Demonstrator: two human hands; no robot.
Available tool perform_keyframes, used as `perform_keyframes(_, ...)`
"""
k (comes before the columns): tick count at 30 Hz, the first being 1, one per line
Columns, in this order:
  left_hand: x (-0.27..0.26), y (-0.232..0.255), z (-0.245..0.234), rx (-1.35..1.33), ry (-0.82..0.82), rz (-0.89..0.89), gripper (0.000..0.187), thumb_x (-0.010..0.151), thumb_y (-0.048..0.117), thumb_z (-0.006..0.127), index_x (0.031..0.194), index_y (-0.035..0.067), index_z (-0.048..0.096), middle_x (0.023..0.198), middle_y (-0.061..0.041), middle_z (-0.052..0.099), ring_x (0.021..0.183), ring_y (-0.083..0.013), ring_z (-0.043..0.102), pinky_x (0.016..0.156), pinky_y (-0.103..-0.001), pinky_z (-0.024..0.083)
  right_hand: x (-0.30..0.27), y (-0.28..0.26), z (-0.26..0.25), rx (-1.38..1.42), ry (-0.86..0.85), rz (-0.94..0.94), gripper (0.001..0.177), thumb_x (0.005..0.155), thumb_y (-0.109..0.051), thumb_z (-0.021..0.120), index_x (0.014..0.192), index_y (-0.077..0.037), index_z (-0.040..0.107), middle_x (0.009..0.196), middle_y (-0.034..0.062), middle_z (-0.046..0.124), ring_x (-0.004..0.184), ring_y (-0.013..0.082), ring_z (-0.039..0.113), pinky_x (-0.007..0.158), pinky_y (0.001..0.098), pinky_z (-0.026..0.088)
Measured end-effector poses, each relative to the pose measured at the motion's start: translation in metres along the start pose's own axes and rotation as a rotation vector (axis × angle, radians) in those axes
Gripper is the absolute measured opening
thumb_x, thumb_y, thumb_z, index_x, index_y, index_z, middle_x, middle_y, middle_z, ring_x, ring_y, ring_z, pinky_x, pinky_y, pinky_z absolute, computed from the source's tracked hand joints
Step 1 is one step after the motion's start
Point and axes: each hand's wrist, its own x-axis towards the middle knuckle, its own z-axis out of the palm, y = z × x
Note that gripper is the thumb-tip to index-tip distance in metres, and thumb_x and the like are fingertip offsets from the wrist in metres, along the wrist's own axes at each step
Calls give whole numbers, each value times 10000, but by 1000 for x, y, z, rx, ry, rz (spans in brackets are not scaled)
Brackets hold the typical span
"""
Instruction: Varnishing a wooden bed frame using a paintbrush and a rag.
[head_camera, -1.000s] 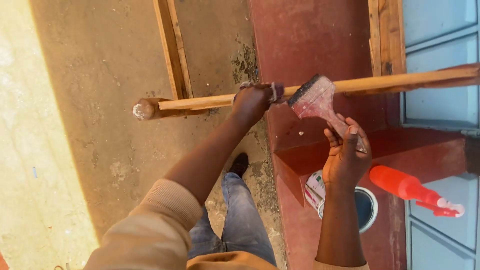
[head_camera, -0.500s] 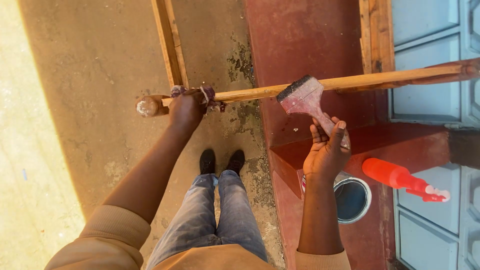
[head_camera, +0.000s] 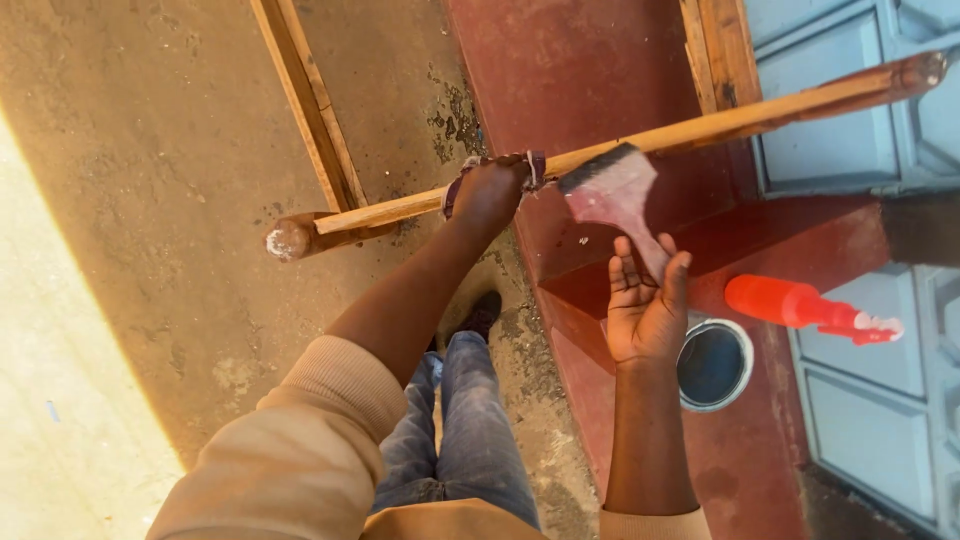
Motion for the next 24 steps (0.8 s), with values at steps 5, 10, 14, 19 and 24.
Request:
perform_keyframes(5,-52,-14,-79,-332,96,-78,172,970,250,725,1061,108,764,860,-126,779,543,-167,683,455,-331,562,1,14,-37,169,-91,51,361,1029,-228,730,1297,-19,608,1236,196,712,1159,307,711,981,376,615)
perform_keyframes(10,-110,-36,-146,-505,232,-181,160,998,142,713,1145,107,766,939,-112,794,588,-113,712,486,-276,571,0,35,-65,-2,-68,195,512,967,-191,742,1403,16,571,1249,189,706,1151,283,706,968,373,610)
perform_keyframes(14,-131,-16,-192,-483,287,-328,280,954,62,743,1234,43,743,894,-135,795,592,-149,740,503,-303,601,-1,46,-62,-166,-284,266,533,966,-166,689,1438,23,528,1287,166,710,1078,245,711,880,347,618)
perform_keyframes(19,-137,-2,-181,-472,288,-381,327,935,16,749,1259,-12,712,903,-156,784,618,-156,762,515,-294,629,25,93,-80,-523,-225,288,410,1038,-121,619,1399,65,559,1228,187,740,869,206,664,754,348,592)
perform_keyframes(24,-129,24,-195,-497,288,-411,334,938,32,745,1261,-37,698,865,-146,784,609,-146,754,498,-276,610,40,128,-85,-1246,-302,-279,406,1081,-62,555,1487,-64,554,1212,134,765,1020,143,712,889,358,570)
